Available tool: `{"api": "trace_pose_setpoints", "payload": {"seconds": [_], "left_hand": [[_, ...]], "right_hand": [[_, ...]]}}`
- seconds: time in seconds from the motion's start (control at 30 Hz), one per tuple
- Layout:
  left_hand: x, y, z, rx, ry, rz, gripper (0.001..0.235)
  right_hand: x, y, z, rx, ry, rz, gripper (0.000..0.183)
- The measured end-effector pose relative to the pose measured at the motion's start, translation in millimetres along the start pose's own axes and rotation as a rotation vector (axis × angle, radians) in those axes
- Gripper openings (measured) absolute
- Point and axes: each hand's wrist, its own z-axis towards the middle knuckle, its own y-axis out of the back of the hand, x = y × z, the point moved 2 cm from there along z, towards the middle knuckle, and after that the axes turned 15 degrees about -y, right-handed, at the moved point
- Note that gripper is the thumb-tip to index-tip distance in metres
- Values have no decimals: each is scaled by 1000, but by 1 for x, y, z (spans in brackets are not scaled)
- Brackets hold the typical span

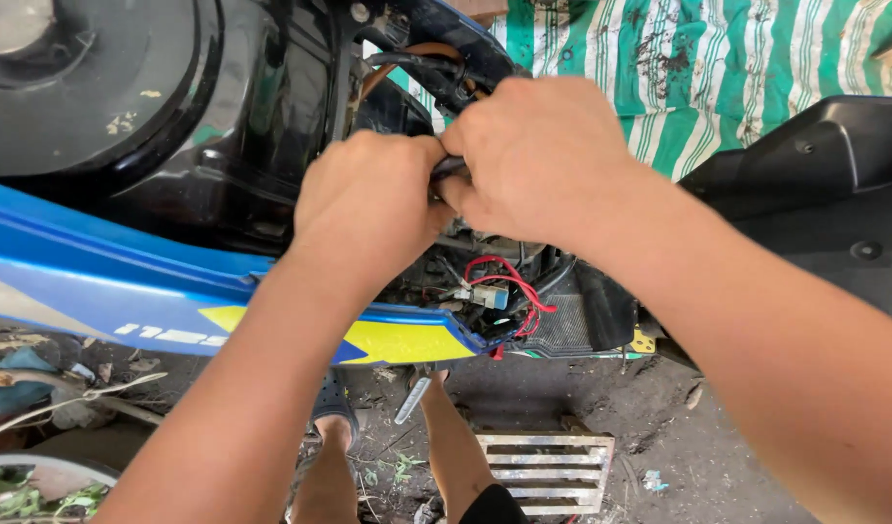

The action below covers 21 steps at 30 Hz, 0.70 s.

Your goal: The person works on the engine of a motorcycle, using a wrench to loosen and tighten bolts on the carburetor area. They also disconnect and reconnect various wires and hoses while adjusting components within the engine bay.

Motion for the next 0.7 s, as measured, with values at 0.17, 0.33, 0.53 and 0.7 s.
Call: {"api": "trace_pose_setpoints", "payload": {"seconds": [0.17,0.33,0.53,0.7], "left_hand": [[-19,20,31,-20,-50,64,33],[-29,-12,56,-10,-67,-19,24],[-27,-35,72,-77,-130,-16,19],[-44,-18,83,10,-83,-47,34]], "right_hand": [[-37,-2,8,-234,38,8,31],[-59,-35,15,-210,4,-16,25],[-71,-60,24,-233,-15,-24,24],[-89,-55,33,-208,-37,-8,23]]}}
